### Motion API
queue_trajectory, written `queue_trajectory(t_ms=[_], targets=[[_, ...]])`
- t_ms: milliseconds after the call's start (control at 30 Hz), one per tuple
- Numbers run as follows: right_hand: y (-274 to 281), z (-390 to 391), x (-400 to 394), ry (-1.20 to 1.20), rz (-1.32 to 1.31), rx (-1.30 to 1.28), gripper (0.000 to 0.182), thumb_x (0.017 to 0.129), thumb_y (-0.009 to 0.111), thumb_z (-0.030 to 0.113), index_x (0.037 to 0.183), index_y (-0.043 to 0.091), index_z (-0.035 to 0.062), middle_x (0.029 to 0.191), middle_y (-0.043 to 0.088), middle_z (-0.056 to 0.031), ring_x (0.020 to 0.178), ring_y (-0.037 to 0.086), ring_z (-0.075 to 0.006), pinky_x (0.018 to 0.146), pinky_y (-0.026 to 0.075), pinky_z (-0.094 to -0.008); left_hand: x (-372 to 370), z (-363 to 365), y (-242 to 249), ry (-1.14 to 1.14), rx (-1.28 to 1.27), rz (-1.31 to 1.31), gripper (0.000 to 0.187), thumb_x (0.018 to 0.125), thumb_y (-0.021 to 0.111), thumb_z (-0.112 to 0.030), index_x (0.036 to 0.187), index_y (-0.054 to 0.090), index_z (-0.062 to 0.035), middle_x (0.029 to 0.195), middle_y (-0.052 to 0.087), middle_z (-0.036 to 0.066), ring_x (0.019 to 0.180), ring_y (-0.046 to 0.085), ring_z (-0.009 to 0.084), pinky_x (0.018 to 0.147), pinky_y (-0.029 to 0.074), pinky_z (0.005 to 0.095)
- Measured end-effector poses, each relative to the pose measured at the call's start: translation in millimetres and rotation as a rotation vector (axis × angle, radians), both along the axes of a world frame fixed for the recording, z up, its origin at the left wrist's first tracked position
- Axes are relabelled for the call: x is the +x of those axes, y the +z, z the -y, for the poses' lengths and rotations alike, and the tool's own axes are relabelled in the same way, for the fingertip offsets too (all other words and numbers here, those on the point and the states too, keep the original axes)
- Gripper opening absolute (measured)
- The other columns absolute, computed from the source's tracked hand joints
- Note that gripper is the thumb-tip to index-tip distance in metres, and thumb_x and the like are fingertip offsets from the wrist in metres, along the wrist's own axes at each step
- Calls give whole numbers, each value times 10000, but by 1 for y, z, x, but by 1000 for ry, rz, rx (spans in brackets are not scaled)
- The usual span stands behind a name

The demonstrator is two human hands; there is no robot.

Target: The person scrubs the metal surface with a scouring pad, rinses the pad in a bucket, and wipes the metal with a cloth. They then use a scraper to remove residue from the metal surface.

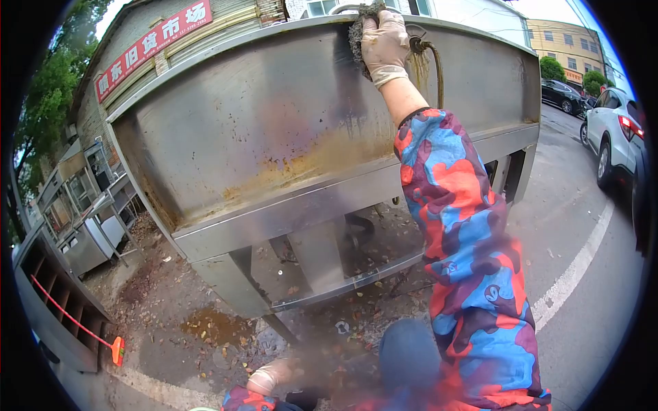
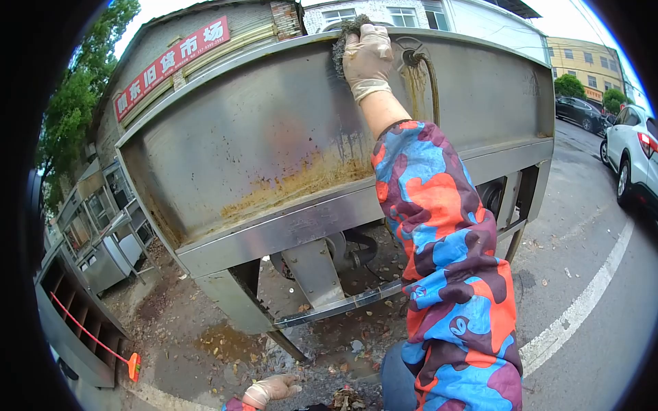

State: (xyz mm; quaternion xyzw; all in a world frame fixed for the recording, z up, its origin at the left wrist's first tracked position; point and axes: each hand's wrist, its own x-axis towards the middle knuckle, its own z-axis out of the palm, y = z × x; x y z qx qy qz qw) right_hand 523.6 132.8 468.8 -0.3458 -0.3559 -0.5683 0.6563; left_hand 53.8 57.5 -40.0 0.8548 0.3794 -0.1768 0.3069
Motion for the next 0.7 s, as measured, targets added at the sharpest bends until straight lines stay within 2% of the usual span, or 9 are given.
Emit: queue_trajectory(t_ms=[100, 133, 200, 300, 400, 467, 567, 633, 700], targets=[[3, -16, -24, 82, -138, 121, 195, 816, 619, 158, 927, 604, -2, 958, 603, -207, 944, 571, -385, 856, 472, -443, 16, 23, 54, 96, -80, -18, 652, 935, 506, -494, 1411, 410, -59, 1353, 515, 203, 1279, 464, 336, 1049, 364, 377], [1, -18, -38, 137, -223, 161, 195, 803, 627, 136, 936, 605, -5, 958, 603, -209, 949, 569, -385, 859, 471, -442, 12, 22, 49, 93, -84, -18, 652, 935, 506, -494, 1411, 410, -59, 1353, 515, 203, 1279, 464, 336, 1049, 364, 377], [-4, -33, -76, 200, -123, 127, 205, 776, 626, 98, 960, 599, 11, 1012, 595, -184, 1000, 553, -364, 890, 459, -426, 2, 15, 29, 3, -18, 43, 642, 931, 519, -482, 1408, 415, -64, 1342, 523, 208, 1259, 485, 335, 1030, 386, 376], [-9, -37, -101, 114, -31, 0, 198, 796, 613, 160, 947, 591, 33, 1042, 585, -168, 995, 554, -347, 887, 461, -416, -8, 3, 2, 69, -76, -6, 638, 929, 530, -471, 1409, 413, -66, 1348, 515, 212, 1257, 488, 336, 1024, 394, 374], [-16, -16, -71, 19, 79, -113, 213, 812, 603, 192, 957, 592, 36, 1061, 586, -168, 1017, 552, -342, 885, 462, -416, -1, 15, 26, 6, -5, 40, 637, 929, 533, -465, 1415, 407, -73, 1342, 518, 219, 1257, 487, 335, 1026, 390, 375], [-8, -16, -24, 14, -116, 37, 245, 818, 608, 206, 951, 637, 2, 995, 627, -199, 951, 587, -361, 869, 467, -430, 2, 27, 46, 49, -49, 24, 636, 931, 531, -462, 1416, 404, -71, 1346, 514, 218, 1262, 481, 336, 1030, 384, 374], [-5, -7, 2, -36, -164, 2, 248, 810, 625, 194, 941, 653, -15, 997, 634, -210, 952, 590, -369, 880, 465, -442, -8, 23, 33, 54, -54, 10, 628, 936, 526, -455, 1416, 403, -68, 1337, 523, 210, 1250, 489, 339, 1023, 387, 379], [-10, -20, -30, -6, -69, 94, 247, 798, 642, 184, 959, 653, -3, 1035, 624, -211, 994, 579, -368, 901, 461, -435, -11, 14, 17, 10, -13, 2, 621, 939, 522, -450, 1414, 404, -68, 1324, 537, 203, 1235, 502, 342, 1012, 396, 383], [-17, -36, -58, 67, -74, 50, 267, 786, 662, 193, 988, 652, 19, 1086, 615, -200, 1039, 570, -362, 937, 457, -418, -10, 12, 11, 94, 11, -4, 502, 895, 545, -379, 1307, 524, -93, 1304, 561, 161, 1217, 512, 344, 1017, 399, 401]])
